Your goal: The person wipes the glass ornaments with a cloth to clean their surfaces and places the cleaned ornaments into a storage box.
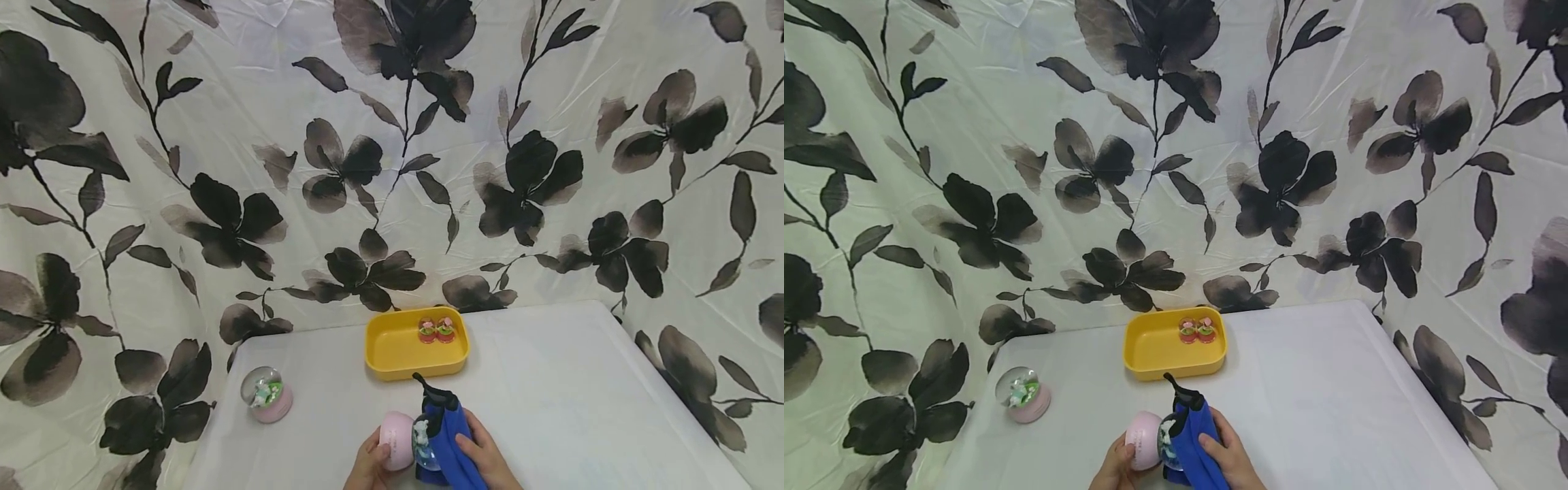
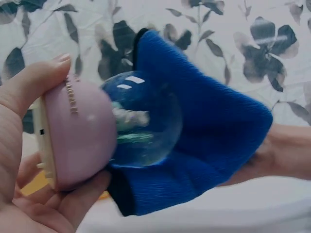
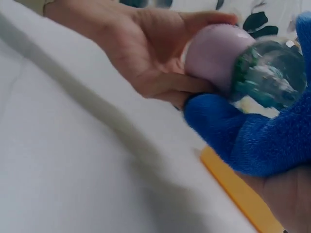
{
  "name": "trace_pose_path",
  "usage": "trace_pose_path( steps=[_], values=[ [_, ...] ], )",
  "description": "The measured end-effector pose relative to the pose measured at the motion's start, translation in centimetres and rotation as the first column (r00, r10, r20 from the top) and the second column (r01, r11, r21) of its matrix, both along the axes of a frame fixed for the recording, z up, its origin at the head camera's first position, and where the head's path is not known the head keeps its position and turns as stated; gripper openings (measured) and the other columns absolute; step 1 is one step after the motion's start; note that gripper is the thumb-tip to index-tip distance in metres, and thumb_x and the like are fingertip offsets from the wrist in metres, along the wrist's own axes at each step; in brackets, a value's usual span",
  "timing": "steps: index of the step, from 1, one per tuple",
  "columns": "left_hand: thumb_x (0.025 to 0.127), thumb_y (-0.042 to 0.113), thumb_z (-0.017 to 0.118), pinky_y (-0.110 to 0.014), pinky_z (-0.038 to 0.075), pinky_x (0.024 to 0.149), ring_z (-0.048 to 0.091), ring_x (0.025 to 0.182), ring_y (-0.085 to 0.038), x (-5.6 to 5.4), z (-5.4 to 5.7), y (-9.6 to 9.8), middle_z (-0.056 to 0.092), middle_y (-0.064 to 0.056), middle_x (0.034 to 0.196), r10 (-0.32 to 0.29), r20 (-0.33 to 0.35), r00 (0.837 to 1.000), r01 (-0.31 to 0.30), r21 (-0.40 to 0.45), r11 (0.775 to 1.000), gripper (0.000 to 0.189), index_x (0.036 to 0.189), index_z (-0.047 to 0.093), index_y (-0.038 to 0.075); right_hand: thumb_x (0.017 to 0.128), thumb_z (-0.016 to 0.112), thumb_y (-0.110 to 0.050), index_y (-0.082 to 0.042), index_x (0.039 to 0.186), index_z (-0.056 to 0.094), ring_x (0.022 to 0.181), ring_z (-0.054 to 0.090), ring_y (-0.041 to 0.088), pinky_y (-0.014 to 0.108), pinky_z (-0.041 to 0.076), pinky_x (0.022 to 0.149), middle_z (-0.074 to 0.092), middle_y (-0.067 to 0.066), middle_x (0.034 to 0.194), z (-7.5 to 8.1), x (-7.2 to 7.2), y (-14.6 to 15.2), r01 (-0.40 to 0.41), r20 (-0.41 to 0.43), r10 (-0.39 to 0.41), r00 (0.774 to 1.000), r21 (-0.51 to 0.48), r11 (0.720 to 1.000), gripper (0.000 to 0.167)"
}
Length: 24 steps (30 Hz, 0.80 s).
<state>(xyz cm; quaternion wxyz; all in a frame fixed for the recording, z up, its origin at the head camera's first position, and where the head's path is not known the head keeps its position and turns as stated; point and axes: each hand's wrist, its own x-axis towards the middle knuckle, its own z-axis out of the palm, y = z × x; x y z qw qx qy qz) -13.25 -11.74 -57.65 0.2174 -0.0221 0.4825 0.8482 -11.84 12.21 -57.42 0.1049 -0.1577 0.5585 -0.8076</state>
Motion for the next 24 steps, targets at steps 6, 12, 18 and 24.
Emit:
trace_pose_path(
  steps=[6,12,18,24],
  values=[
    [0.079,0.007,0.071,-0.042,0.05,0.093,0.059,0.105,-0.02,0.5,0.4,1.4,0.058,-0.016,0.127,0.191,0.02,0.981,-0.189,-0.076,0.979,0.086,0.147,0.022,-0.011,0.104,0.039,-0.013,-0.012,0.143,0.035,0.115,0.053,0.013,0.027,0.045,0.094,0.051,0.005,0.132,-0.2,0.4,-1.0,0.133,0.018,-0.133,0.991,-0.022,0.991,0.039],
    [0.066,-0.012,0.071,-0.035,0.055,0.08,0.062,0.097,-0.02,1.1,1.0,2.7,0.058,-0.026,0.123,0.349,-0.236,0.907,-0.386,-0.138,0.912,0.085,0.141,0.03,-0.017,0.097,0.058,-0.025,0.0,0.149,0.025,0.12,0.05,0.03,0.039,0.045,0.094,0.041,0.026,0.141,0.5,-0.2,-2.0,0.31,0.146,-0.338,0.93,0.184,0.933,0.066],
    [0.058,-0.003,0.088,-0.034,0.057,0.072,0.067,0.089,-0.024,1.6,1.8,3.2,0.054,-0.021,0.121,0.343,-0.364,0.866,-0.454,-0.285,0.844,0.088,0.136,0.047,-0.007,0.091,0.068,-0.022,-0.003,0.145,0.037,0.112,0.053,0.034,0.04,0.049,0.085,0.049,0.023,0.133,0.3,-0.2,-2.8,0.371,0.071,-0.409,0.91,0.304,0.877,0.065],
    [0.052,0.01,0.096,-0.032,0.057,0.072,0.068,0.092,-0.024,0.8,2.7,2.1,0.056,-0.014,0.122,0.129,-0.499,0.857,-0.361,-0.402,0.841,0.093,0.134,0.054,0.013,0.088,0.071,-0.025,-0.011,0.144,0.041,0.1,0.061,0.031,0.04,0.053,0.076,0.048,0.022,0.134,1.1,-0.5,-2.2,0.32,0.039,-0.358,0.933,0.366,0.874,0.065]
  ],
)
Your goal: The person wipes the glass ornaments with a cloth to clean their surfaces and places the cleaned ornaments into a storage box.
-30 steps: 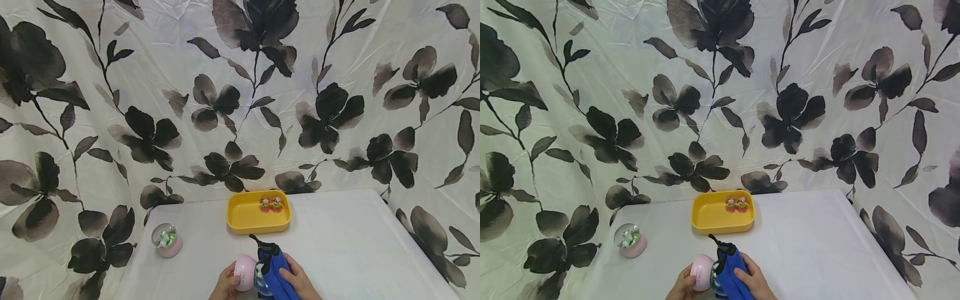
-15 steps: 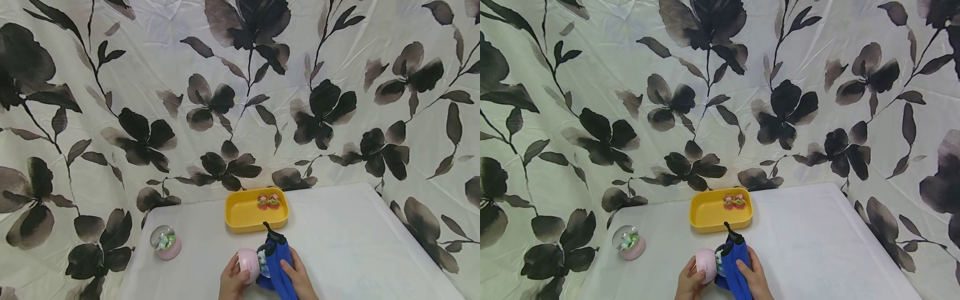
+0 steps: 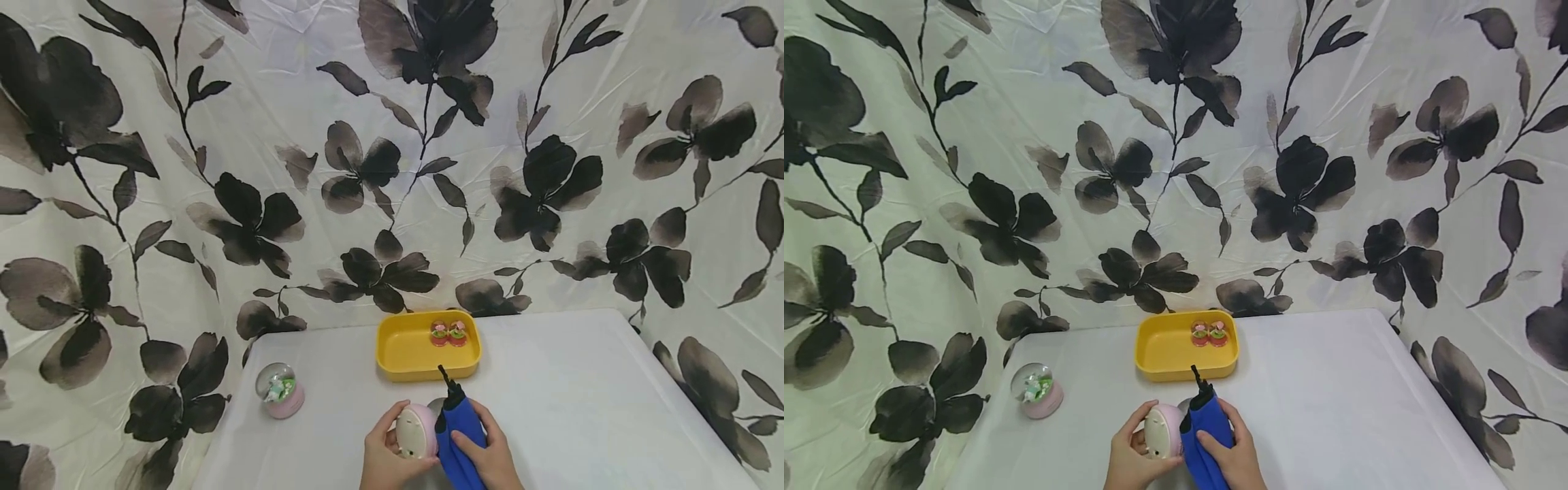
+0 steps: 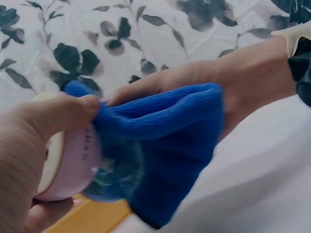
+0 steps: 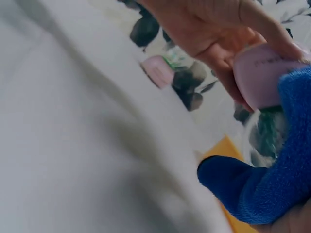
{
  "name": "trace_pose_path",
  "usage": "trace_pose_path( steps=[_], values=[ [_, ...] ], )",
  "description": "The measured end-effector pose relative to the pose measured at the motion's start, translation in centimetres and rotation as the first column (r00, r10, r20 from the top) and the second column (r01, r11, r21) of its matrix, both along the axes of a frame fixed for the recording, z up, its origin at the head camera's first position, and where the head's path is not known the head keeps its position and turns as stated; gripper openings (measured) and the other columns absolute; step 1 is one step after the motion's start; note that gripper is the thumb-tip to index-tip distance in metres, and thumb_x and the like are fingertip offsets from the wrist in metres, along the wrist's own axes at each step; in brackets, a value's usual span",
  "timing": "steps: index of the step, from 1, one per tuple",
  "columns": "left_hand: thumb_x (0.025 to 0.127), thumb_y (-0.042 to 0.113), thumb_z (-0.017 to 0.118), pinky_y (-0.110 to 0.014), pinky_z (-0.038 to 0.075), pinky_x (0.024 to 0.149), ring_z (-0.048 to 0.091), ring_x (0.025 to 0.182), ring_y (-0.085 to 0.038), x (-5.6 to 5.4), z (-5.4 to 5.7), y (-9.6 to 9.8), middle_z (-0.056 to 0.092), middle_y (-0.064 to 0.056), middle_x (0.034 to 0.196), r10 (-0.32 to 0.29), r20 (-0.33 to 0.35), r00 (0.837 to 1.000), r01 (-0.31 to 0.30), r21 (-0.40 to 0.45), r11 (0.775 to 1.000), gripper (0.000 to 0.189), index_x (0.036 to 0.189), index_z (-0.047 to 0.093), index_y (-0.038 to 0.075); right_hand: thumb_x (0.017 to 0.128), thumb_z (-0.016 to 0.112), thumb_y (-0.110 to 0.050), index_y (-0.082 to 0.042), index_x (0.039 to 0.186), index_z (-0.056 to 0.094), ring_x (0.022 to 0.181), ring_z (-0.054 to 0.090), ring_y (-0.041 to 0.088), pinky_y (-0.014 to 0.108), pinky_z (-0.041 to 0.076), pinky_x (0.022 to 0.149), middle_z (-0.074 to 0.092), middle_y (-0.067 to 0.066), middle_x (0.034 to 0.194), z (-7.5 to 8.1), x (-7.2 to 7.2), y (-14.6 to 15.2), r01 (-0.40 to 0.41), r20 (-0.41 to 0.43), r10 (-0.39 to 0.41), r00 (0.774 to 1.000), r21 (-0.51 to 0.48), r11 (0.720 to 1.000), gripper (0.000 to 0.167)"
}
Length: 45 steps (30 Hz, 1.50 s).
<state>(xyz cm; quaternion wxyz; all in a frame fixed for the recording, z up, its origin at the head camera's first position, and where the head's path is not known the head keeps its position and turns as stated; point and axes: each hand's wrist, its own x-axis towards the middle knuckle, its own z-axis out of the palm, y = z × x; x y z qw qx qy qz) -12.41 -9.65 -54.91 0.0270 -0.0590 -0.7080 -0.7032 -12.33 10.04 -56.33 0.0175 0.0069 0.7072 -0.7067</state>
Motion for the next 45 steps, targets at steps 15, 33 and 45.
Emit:
trace_pose_path(
  steps=[15,33,45],
  values=[
    [0.061,-0.005,0.087,-0.044,0.056,0.08,0.064,0.099,-0.032,-3.8,0.9,-3.7,0.051,-0.019,0.124,-0.522,-0.073,0.85,0.526,0.15,0.837,0.084,0.135,0.049,-0.002,0.089,0.067,-0.009,-0.006,0.139,0.046,0.105,0.059,0.033,0.039,0.051,0.086,0.055,0.019,0.126,2.0,-1.0,3.4,-0.423,-0.107,0.412,0.905,-0.119,0.898,0.054],
    [0.075,-0.005,0.071,-0.038,0.044,0.1,0.053,0.116,-0.024,-2.9,-1.5,-2.5,0.05,-0.015,0.131,-0.477,-0.024,0.878,0.412,0.544,0.731,0.072,0.14,0.042,0.0,0.095,0.055,-0.016,-0.011,0.139,0.042,0.116,0.051,0.026,0.037,0.043,0.098,0.052,0.011,0.13,2.3,-0.7,2.7,-0.341,-0.103,0.328,0.939,-0.405,0.848,0.046],
    [0.075,-0.007,0.065,-0.033,0.048,0.094,0.053,0.112,-0.021,-1.2,-1.9,0.6,0.049,-0.011,0.133,-0.184,0.191,0.964,0.038,0.588,0.808,0.082,0.147,0.027,-0.005,0.096,0.057,-0.029,-0.009,0.152,0.02,0.124,0.045,0.027,0.037,0.04,0.1,0.037,0.018,0.146,2.0,-0.3,0.0,0.032,0.109,0.013,0.994,-0.4,0.916,0.07]
  ],
)
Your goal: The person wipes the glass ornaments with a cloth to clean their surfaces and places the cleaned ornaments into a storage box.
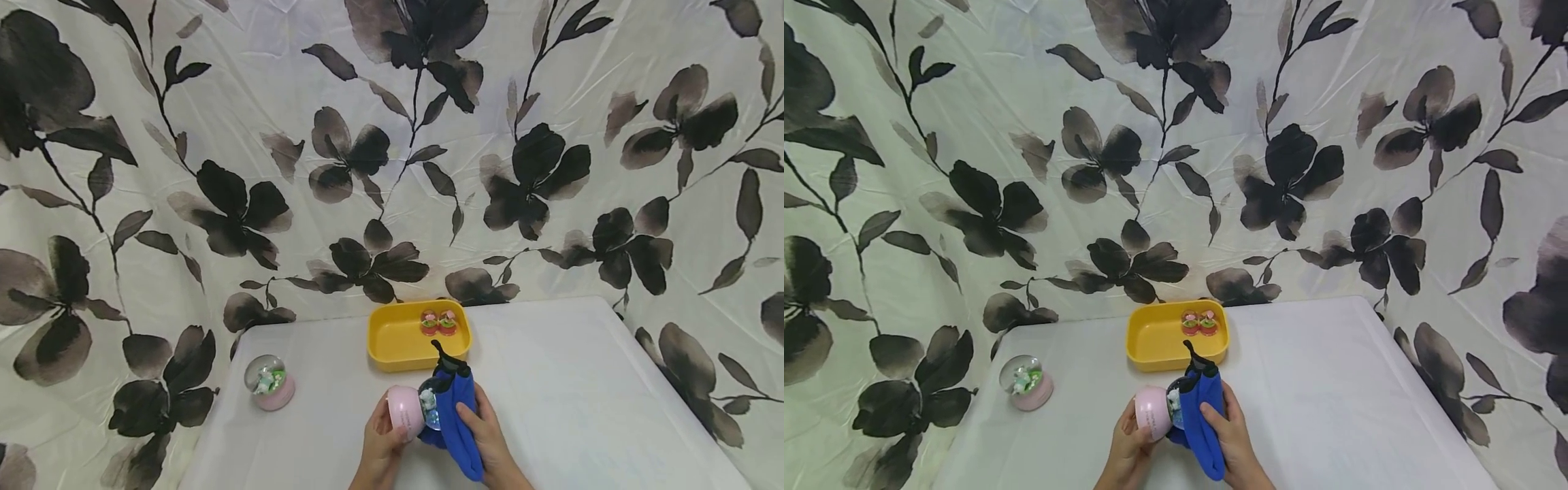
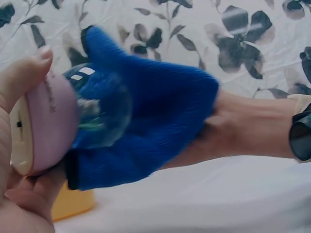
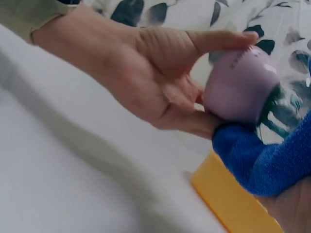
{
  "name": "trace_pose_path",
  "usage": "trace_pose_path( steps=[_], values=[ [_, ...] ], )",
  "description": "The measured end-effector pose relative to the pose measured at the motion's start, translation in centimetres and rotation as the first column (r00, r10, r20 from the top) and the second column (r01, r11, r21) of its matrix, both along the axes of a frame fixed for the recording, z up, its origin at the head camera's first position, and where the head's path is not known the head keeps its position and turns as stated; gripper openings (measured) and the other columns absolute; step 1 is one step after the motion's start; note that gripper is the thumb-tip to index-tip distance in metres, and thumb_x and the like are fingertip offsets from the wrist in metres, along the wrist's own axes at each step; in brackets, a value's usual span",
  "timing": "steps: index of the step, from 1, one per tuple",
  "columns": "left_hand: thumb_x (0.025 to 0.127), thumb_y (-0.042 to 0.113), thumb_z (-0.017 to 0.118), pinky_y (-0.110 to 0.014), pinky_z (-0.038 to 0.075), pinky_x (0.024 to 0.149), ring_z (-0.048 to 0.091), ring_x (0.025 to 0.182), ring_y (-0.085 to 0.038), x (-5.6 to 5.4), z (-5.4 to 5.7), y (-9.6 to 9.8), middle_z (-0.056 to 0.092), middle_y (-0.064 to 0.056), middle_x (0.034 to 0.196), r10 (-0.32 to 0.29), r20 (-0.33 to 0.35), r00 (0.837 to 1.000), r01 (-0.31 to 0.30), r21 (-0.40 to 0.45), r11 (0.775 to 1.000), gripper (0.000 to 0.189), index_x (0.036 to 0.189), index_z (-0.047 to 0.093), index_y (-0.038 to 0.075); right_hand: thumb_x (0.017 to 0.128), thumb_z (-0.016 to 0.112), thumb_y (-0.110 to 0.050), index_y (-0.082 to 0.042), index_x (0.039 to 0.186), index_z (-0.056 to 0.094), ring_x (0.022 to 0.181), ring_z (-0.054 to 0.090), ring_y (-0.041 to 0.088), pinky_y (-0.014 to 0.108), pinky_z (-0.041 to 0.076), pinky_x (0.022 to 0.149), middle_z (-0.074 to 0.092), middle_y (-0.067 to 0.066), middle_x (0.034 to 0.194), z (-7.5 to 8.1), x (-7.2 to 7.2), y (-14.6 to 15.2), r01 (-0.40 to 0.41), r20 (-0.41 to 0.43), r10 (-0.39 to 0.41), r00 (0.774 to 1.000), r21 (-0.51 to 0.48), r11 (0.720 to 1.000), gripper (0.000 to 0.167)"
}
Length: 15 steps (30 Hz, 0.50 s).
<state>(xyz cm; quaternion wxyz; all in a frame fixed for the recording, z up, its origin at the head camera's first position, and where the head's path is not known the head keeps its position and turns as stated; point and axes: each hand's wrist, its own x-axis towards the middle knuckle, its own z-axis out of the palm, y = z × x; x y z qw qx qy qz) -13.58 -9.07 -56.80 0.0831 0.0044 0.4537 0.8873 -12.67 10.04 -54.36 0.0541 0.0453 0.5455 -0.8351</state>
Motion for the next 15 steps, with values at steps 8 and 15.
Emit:
trace_pose_path(
  steps=[8,15],
  values=[
    [0.068,-0.016,0.074,-0.035,0.051,0.091,0.058,0.104,-0.026,0.5,-0.2,1.1,0.044,-0.017,0.136,0.158,-0.071,0.985,-0.163,-0.077,0.984,0.095,0.148,0.023,-0.008,0.095,0.062,-0.034,-0.01,0.154,0.016,0.127,0.042,0.029,0.038,0.043,0.099,0.031,0.019,0.15,0.1,-0.5,-1.1,0.082,0.046,-0.082,0.996,0.005,0.997,0.078],
    [0.058,-0.014,0.084,-0.039,0.055,0.081,0.063,0.1,-0.034,1.8,-0.1,1.9,0.043,-0.023,0.134,0.24,-0.143,0.96,-0.267,-0.215,0.939,0.096,0.141,0.038,-0.007,0.094,0.063,-0.038,-0.013,0.154,0.013,0.127,0.043,0.032,0.044,0.044,0.098,0.028,0.02,0.152,-0.3,0.1,-1.5,0.1,0.078,-0.1,0.992,0.012,0.995,0.083]
  ],
)
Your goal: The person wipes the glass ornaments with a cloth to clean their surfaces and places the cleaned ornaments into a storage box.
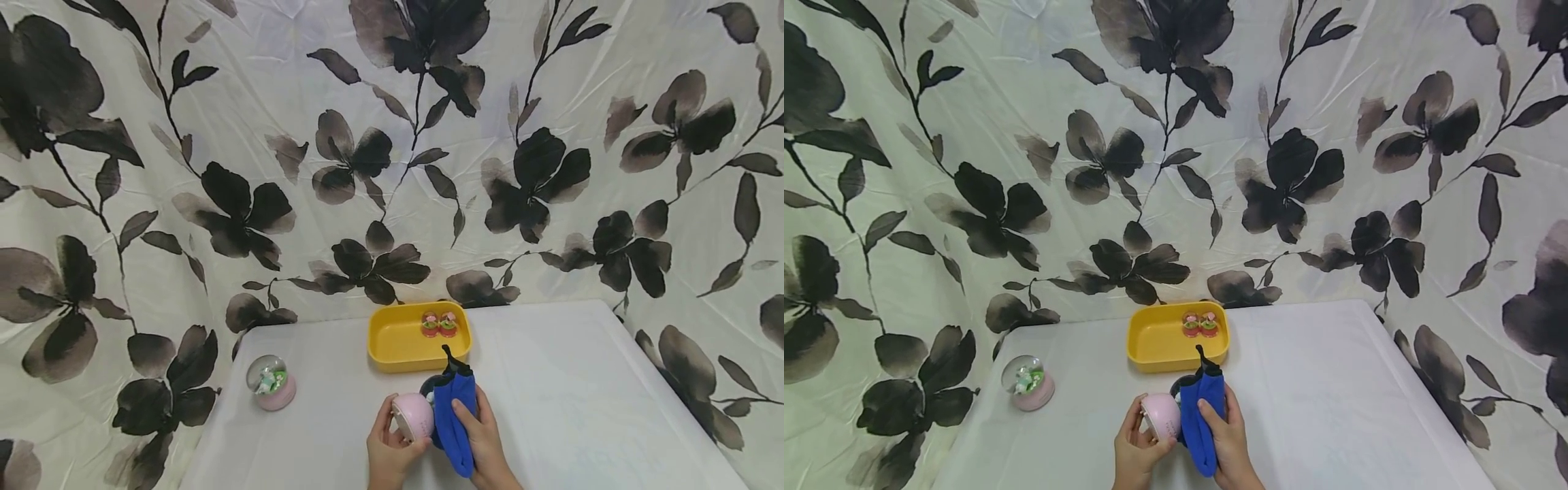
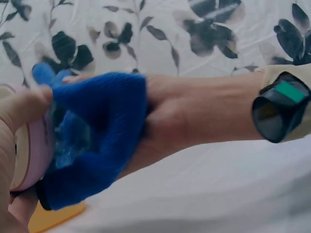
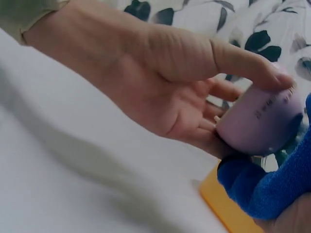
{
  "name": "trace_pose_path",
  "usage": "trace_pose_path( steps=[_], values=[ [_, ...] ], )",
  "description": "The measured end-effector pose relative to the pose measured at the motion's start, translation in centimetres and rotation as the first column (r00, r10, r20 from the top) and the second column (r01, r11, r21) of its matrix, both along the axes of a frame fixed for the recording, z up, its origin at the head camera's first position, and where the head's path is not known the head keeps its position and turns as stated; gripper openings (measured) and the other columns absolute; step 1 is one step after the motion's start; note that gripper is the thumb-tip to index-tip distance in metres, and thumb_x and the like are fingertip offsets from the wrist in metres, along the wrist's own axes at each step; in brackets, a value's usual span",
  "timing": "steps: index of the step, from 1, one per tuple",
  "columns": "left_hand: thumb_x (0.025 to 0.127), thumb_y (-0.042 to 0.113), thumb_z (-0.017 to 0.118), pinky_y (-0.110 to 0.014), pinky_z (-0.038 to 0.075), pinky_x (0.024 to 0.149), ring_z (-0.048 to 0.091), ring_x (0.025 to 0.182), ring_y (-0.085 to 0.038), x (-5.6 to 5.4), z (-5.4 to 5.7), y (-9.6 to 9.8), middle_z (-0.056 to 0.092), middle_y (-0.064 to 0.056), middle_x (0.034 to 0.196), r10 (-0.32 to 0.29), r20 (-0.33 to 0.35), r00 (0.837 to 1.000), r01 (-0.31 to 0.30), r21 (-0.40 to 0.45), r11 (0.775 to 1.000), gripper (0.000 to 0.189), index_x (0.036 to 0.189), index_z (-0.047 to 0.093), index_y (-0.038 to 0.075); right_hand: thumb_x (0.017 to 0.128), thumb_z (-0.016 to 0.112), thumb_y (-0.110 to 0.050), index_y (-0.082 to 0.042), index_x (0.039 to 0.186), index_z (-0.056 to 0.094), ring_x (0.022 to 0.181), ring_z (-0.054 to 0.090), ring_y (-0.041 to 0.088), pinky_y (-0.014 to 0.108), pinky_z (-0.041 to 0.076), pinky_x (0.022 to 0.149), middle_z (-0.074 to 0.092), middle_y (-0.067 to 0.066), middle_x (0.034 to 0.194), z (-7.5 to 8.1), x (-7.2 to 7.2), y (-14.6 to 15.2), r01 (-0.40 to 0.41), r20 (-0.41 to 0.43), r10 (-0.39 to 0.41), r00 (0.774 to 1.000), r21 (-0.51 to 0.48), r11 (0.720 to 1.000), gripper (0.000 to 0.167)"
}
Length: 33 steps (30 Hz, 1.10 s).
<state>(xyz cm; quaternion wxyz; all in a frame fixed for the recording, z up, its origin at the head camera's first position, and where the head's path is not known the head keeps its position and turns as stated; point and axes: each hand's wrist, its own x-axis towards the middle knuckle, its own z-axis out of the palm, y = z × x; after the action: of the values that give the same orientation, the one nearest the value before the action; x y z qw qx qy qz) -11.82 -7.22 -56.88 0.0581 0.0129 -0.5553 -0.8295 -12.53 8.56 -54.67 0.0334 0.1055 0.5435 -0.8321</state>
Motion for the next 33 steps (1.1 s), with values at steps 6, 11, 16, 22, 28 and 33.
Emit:
trace_pose_path(
  steps=[6,11,16,22,28,33],
  values=[
    [0.054,-0.008,0.089,-0.035,0.057,0.075,0.066,0.096,-0.03,1.4,0.3,0.6,0.049,-0.025,0.132,0.068,0.089,0.994,-0.054,-0.151,0.987,0.1,0.141,0.042,-0.001,0.09,0.068,-0.039,-0.014,0.154,0.017,0.121,0.048,0.029,0.04,0.048,0.093,0.031,0.019,0.15,-0.3,0.5,-0.8,0.035,0.029,-0.035,0.999,-0.008,0.999,0.085],
    [0.053,-0.002,0.092,-0.03,0.057,0.074,0.066,0.094,-0.024,1.4,-0.5,0.1,0.051,-0.021,0.129,0.02,-0.052,0.998,-0.035,-0.315,0.949,0.094,0.136,0.049,0.004,0.09,0.069,-0.04,-0.012,0.153,0.021,0.121,0.047,0.034,0.042,0.048,0.092,0.033,0.024,0.147,-0.9,0.8,-0.9,0.065,0.047,-0.069,0.996,0.078,0.995,0.084],
    [0.055,0.022,0.096,-0.028,0.056,0.071,0.062,0.097,-0.02,0.5,-0.2,-1.0,0.055,-0.008,0.126,-0.13,-0.178,0.975,0.015,-0.533,0.846,0.086,0.131,0.056,0.018,0.088,0.071,-0.04,-0.009,0.151,0.028,0.129,0.039,0.044,0.056,0.04,0.099,0.034,0.027,0.147,-1.3,1.1,-0.3,0.086,0.042,-0.098,0.994,0.233,0.969,0.082],
    [0.056,0.017,0.096,-0.03,0.057,0.068,0.058,0.102,-0.02,-0.1,1.6,-3.2,0.056,-0.003,0.127,-0.295,-0.204,0.933,0.1,-0.641,0.761,0.084,0.131,0.056,0.019,0.086,0.074,-0.035,-0.007,0.148,0.035,0.128,0.04,0.045,0.057,0.041,0.098,0.036,0.024,0.147,-1.3,1.5,-0.2,0.041,0.001,-0.044,0.999,0.339,0.94,0.078],
    [0.054,0.012,0.095,-0.032,0.055,0.075,0.057,0.104,-0.021,-1.6,4.4,-5.8,0.056,0.003,0.127,-0.416,-0.09,0.905,0.251,-0.676,0.693,0.086,0.13,0.056,0.026,0.087,0.074,-0.031,-0.012,0.145,0.042,0.111,0.057,0.034,0.044,0.052,0.084,0.044,0.02,0.14,-0.3,0.8,-0.1,-0.09,-0.064,0.116,0.991,0.322,0.942,0.069],
    [0.055,0.008,0.094,-0.034,0.055,0.076,0.061,0.098,-0.025,-2.5,4.4,-8.2,0.057,-0.001,0.127,-0.547,0.011,0.837,0.436,-0.617,0.655,0.09,0.134,0.055,0.028,0.089,0.071,-0.022,-0.007,0.144,0.043,0.092,0.065,0.029,0.04,0.055,0.075,0.06,0.019,0.12,-0.1,1.3,0.2,-0.255,-0.106,0.301,0.948,0.317,0.914,0.063]
  ],
)
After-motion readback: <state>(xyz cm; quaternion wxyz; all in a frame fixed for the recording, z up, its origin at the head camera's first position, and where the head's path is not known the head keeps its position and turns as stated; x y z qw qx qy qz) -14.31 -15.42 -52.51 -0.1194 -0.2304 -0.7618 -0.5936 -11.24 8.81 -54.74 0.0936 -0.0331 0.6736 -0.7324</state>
